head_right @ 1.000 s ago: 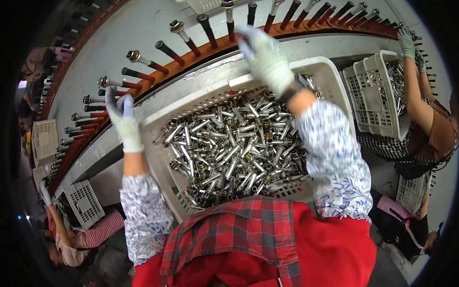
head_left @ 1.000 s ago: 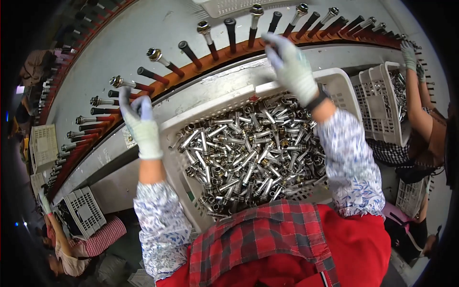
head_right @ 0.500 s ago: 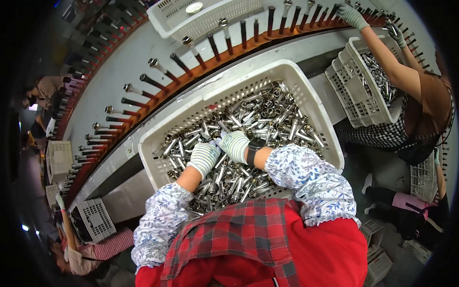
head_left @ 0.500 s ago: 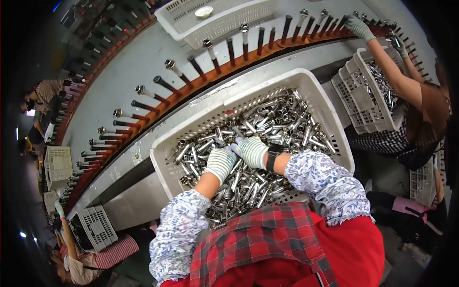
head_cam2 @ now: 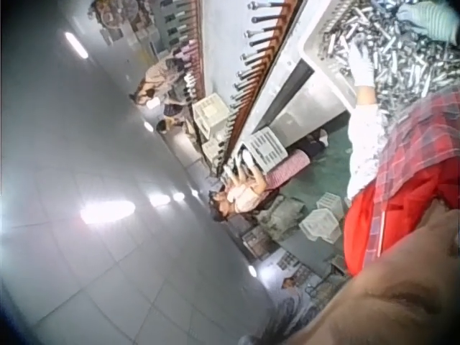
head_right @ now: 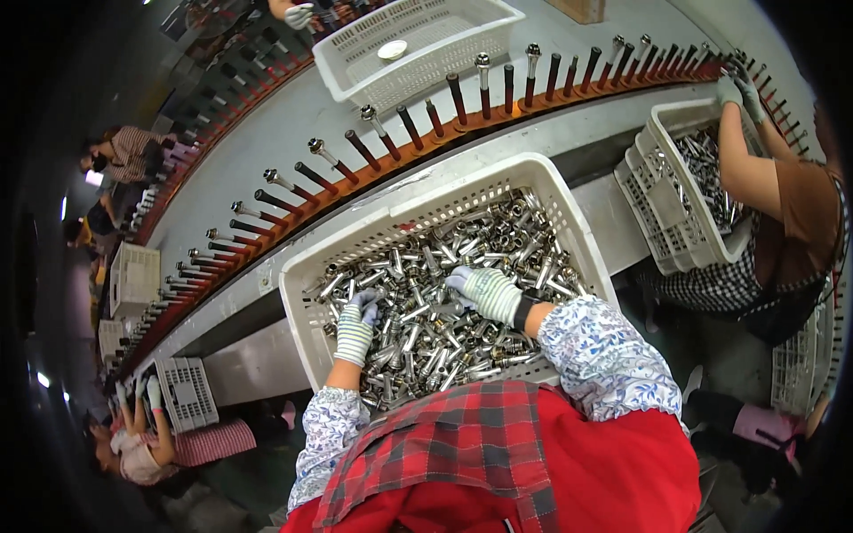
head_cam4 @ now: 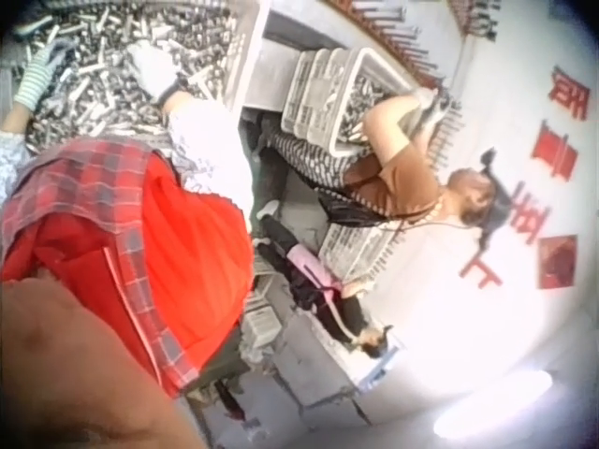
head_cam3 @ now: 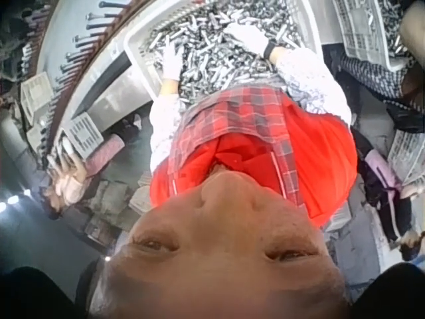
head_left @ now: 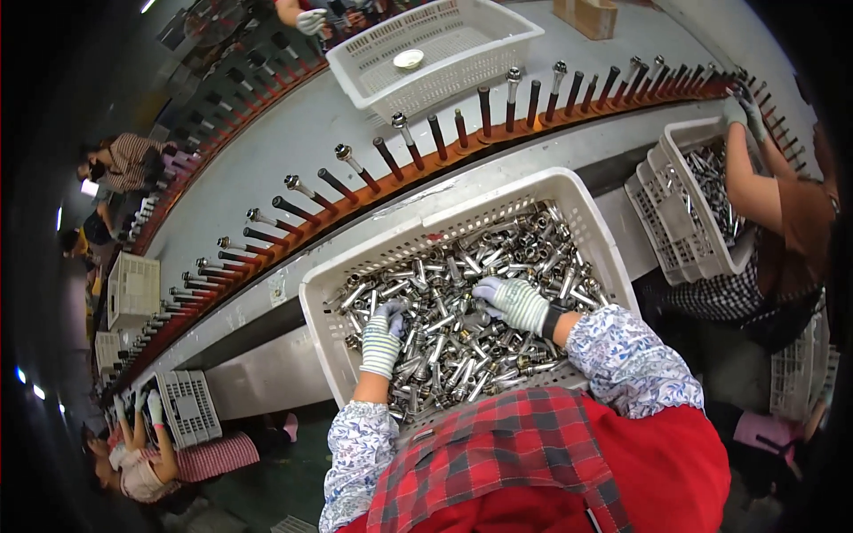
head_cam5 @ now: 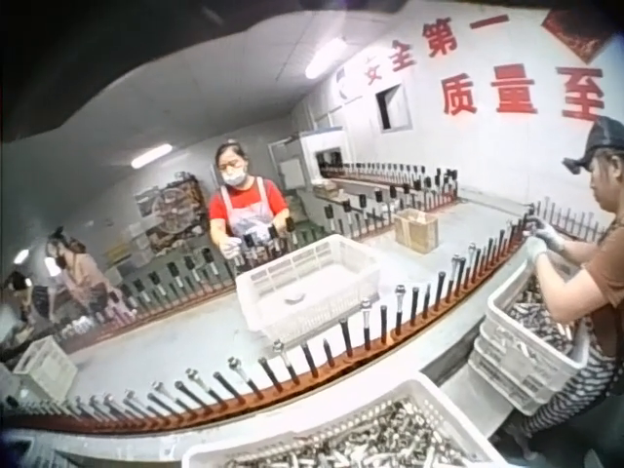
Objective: The person picks up small metal components by hand from a plastic bin and places them onto a rotating assembly line fixture for processing.
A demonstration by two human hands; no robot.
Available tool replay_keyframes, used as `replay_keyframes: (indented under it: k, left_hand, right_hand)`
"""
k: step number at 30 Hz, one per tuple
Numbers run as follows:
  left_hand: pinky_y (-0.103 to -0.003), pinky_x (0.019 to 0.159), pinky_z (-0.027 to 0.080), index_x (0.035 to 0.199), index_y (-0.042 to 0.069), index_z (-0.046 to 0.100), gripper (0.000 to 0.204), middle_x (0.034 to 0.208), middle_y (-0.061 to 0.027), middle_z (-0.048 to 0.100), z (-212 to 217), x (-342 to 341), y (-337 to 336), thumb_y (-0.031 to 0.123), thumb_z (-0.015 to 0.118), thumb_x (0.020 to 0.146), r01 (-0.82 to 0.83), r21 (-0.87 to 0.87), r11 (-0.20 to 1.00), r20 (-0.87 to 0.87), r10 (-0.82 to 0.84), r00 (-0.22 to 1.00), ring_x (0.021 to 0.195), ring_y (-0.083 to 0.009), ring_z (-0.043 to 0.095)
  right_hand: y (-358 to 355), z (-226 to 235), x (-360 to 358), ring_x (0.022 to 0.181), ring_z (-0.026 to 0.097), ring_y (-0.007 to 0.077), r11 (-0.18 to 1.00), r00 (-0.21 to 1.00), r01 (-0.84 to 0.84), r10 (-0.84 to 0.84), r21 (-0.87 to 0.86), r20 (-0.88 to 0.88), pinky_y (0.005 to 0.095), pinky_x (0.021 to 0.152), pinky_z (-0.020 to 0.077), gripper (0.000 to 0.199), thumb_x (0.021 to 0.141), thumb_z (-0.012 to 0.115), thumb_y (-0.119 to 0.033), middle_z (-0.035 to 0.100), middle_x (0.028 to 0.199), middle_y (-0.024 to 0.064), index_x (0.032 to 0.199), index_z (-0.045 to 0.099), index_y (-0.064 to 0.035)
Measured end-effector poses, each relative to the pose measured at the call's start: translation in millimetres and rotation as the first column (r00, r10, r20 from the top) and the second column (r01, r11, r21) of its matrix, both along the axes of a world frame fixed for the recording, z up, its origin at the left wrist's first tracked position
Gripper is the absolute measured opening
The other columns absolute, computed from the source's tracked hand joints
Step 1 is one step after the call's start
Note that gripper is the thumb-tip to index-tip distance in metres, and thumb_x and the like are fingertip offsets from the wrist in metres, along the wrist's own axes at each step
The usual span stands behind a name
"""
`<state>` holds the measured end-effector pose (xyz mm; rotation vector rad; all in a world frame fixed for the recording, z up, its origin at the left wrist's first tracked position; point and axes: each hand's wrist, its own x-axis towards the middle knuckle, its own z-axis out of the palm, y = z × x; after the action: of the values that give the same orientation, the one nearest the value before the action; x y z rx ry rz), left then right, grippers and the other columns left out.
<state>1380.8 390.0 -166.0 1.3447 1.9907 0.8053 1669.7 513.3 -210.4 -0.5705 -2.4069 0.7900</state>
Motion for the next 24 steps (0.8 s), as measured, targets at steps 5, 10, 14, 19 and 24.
replay_keyframes:
  k: [5,10,14,19,24]
  left_hand:
    - [-0.034,0.068,0.05,0.119,0.005,0.055,0.029,0.095,-0.0142,0.065,22.8,30.3,-8.3,0.015,0.045,0.094,0.056,-0.137,0.989,-0.313,-0.096,0.945,0.074,-0.0226,0.062]
    - [-0.03,0.077,0.05,0.133,0.003,0.042,0.049,0.099,-0.0079,0.059,27.0,160.6,53.3,0.029,0.055,0.093,-0.169,0.126,0.977,0.537,0.076,0.84,0.083,-0.0167,0.06]
    - [-0.036,0.093,0.047,0.123,0.0,0.048,0.046,0.111,-0.013,0.059,59.3,194.3,122.5,0.017,0.066,0.085,-0.253,0.377,0.891,0.708,-0.101,0.699,0.101,-0.024,0.06]
    - [-0.032,0.091,0.047,0.104,0.004,0.061,0.02,0.106,-0.0107,0.064,77.5,107.5,242.6,0.004,0.064,0.084,-0.285,0.635,0.718,0.381,0.03,0.924,0.099,-0.0211,0.061]
    - [-0.03,0.087,0.045,0.095,0.007,0.06,0.012,0.102,-0.0061,0.065,65.9,36.6,347.6,0.001,0.061,0.085,-0.353,0.62,0.7,0.2,0.294,0.935,0.091,-0.0147,0.059]
  right_hand:
    - [4.0,13.4,43.1,0.074,0.061,0.0271,0.986,0.984,0.108,-0.088,0.126,-0.153,0.0374,0.061,0.0518,0.029,0.076,0.059,-0.001,0.06,0.094,0.0106,0.103,0.054,-0.0076]
    - [75.1,-14.0,153.5,0.078,0.063,0.0299,0.964,0.953,0.264,-0.266,-0.037,-0.145,0.0377,0.063,0.0525,0.041,0.071,0.057,0.006,0.06,0.106,0.0134,0.109,0.055,-0.0079]
    - [106.0,-8.3,203.6,0.086,0.06,0.0348,0.948,0.944,0.319,-0.315,0.024,-0.097,0.041,0.072,0.051,0.037,0.072,0.059,0.005,0.058,0.103,0.0144,0.107,0.054,-0.0084]
    - [127.3,-6.7,193.4,0.091,0.06,0.0352,0.954,0.944,0.297,-0.3,-0.037,-0.137,0.0401,0.079,0.0506,0.034,0.074,0.058,0.002,0.058,0.108,0.0144,0.107,0.055,-0.0077]
    - [178.4,1.7,183.2,0.102,0.056,0.0329,0.942,0.939,0.246,-0.29,-0.227,-0.185,0.0387,0.089,0.0462,0.031,0.08,0.055,-0.006,0.057,0.11,0.0157,0.11,0.055,-0.0055]
